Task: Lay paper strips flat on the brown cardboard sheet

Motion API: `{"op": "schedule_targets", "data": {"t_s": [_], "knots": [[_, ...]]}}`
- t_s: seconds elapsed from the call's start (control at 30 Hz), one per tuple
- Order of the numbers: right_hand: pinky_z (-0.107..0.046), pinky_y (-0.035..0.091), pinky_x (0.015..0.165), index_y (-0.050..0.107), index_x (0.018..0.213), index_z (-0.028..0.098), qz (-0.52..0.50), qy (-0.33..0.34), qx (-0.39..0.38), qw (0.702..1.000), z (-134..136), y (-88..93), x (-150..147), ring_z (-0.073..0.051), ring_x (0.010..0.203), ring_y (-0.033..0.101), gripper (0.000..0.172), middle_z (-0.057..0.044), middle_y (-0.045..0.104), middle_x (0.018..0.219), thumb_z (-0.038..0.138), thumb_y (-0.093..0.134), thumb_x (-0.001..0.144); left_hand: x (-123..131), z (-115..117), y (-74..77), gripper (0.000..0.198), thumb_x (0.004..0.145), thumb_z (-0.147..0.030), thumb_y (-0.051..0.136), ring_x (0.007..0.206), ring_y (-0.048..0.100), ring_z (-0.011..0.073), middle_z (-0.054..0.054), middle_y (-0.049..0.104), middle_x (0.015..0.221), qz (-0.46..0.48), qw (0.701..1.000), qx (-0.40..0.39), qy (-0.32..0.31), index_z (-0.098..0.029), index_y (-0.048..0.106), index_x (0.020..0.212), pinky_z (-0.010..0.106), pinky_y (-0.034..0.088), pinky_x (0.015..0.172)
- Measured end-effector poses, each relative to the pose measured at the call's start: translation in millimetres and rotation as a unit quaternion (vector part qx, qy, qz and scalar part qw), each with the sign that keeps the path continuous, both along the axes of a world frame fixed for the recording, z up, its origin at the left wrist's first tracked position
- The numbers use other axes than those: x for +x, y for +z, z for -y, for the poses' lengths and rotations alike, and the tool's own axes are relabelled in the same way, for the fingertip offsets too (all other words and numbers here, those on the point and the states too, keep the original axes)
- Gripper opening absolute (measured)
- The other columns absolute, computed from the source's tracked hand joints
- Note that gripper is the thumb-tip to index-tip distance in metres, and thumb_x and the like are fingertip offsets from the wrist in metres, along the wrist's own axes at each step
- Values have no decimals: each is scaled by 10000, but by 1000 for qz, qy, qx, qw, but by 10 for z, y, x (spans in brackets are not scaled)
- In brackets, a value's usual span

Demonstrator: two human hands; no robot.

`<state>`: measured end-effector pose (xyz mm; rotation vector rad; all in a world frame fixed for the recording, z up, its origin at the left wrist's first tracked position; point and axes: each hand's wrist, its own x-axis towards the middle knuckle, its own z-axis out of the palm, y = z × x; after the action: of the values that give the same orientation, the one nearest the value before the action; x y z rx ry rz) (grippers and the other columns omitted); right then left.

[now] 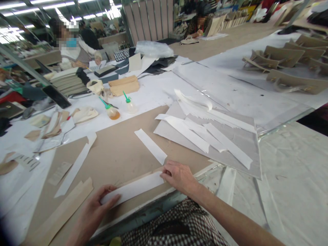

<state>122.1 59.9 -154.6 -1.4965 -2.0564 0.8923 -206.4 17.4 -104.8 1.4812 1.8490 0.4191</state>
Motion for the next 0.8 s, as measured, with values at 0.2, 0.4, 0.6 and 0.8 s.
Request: {"op": "schedule_targets", "data": {"t_s": [0.2, 0.4, 0.6, 0.8], "knots": [[-257, 346, 649, 617, 773, 195, -6, -11, 4, 1000, 17, 24, -14, -128, 770, 578, 165, 47, 582, 803, 179, 687, 922, -37, -17, -46, 481, 742, -651, 671, 784, 618, 235, 10, 708, 840, 6, 1000, -8, 2, -221, 670, 957, 318, 465, 685], [-252, 339, 628, 614, 759, 193, 0, -20, 11, 1000, 30, 19, -22, -128, 763, 577, 178, 46, 589, 797, 173, 711, 906, -52, -5, -84, 436, 791, -625, 645, 825, 618, 233, -4, 703, 866, -2, 1000, -10, -8, -229, 651, 973, 322, 444, 739], [-258, 327, 617, 604, 757, 193, 18, -22, 25, 999, 27, 25, -40, -137, 771, 576, 170, 35, 590, 801, 192, 684, 907, -25, -14, -49, 397, 828, -583, 628, 820, 602, 222, -3, 699, 893, -2, 1000, -9, -17, -226, 642, 1002, 325, 417, 763], [-295, 365, 640, 605, 772, 224, 25, -30, 15, 999, 52, 32, -58, -172, 772, 593, 252, 23, 598, 796, 393, 510, 933, -70, -15, 85, 332, 794, -491, 648, 677, 519, 170, -11, 613, 753, 36, 999, 11, 13, -185, 666, 923, 288, 382, 656]]}}
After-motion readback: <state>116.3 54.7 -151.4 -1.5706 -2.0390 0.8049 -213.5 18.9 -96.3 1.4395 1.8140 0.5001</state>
